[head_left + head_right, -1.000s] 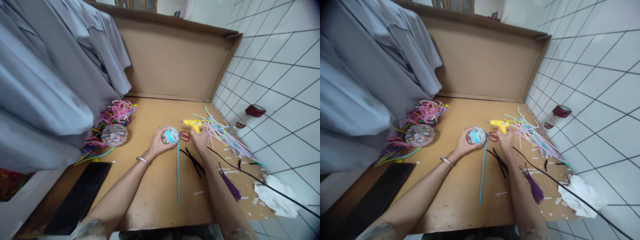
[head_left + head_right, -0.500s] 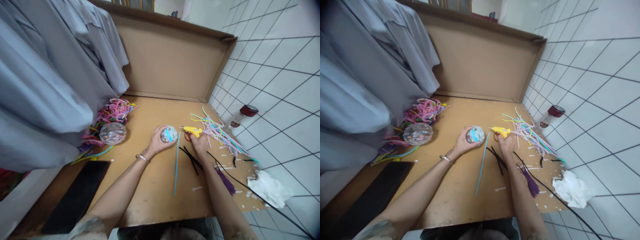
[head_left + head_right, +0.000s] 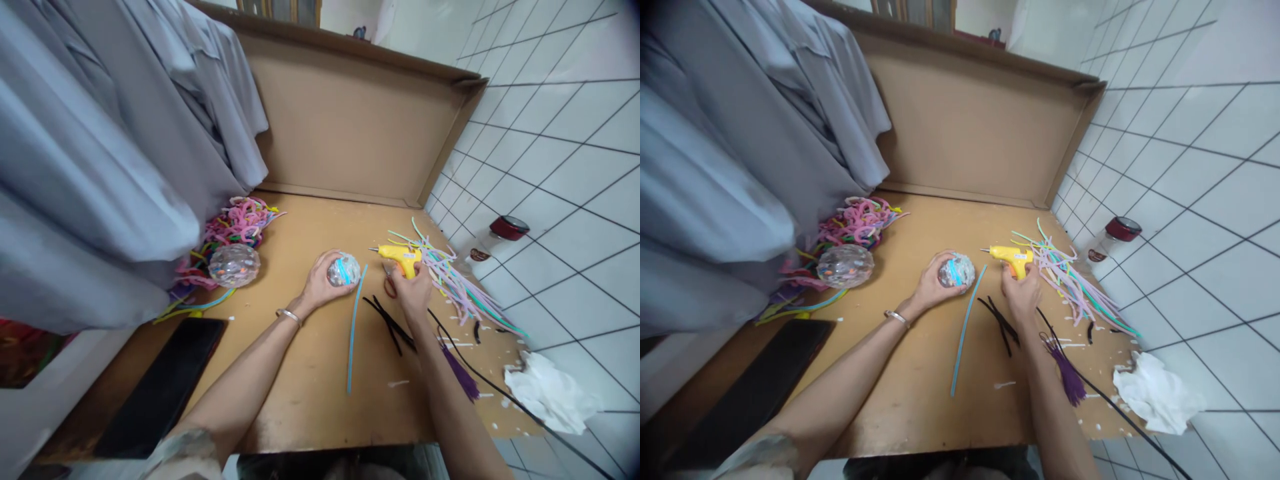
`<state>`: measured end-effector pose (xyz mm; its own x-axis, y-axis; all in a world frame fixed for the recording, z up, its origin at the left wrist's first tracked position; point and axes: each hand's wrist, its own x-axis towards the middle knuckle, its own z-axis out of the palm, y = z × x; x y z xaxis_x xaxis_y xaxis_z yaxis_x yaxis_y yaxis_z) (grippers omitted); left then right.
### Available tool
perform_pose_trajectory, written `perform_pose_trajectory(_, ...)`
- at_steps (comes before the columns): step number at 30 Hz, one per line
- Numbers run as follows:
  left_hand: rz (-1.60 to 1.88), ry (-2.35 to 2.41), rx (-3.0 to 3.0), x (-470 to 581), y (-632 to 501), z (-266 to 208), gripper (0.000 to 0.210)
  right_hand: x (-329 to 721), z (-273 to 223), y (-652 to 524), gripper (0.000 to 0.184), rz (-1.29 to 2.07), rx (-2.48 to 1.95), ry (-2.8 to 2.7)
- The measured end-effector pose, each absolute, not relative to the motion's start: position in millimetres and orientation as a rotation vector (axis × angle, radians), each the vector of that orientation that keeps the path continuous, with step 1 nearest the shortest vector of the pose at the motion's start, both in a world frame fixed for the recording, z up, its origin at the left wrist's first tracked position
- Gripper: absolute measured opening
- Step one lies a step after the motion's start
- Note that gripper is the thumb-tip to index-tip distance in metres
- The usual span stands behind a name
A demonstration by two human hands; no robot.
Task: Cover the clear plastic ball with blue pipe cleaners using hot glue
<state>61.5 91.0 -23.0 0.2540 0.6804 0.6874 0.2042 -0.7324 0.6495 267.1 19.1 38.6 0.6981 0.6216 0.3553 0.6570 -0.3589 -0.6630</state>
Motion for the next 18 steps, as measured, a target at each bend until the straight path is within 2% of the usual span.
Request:
perform_pose_trajectory(6, 1.518, 0.786, 2.07, 59, 93, -24, 0.064, 241, 47, 44, 0.032, -0.216, -1.794, -1.193)
perform_pose_trajectory(12, 1.494, 0.775, 2.015, 61, 92, -22, 0.062, 246, 25, 38, 0.026, -0.428, -1.75, -1.328)
perform_pose_trajectory(18, 1.454, 0.747, 1.99, 62, 89, -21, 0.064, 252, 27, 34, 0.018, -0.641, -1.647, -1.465)
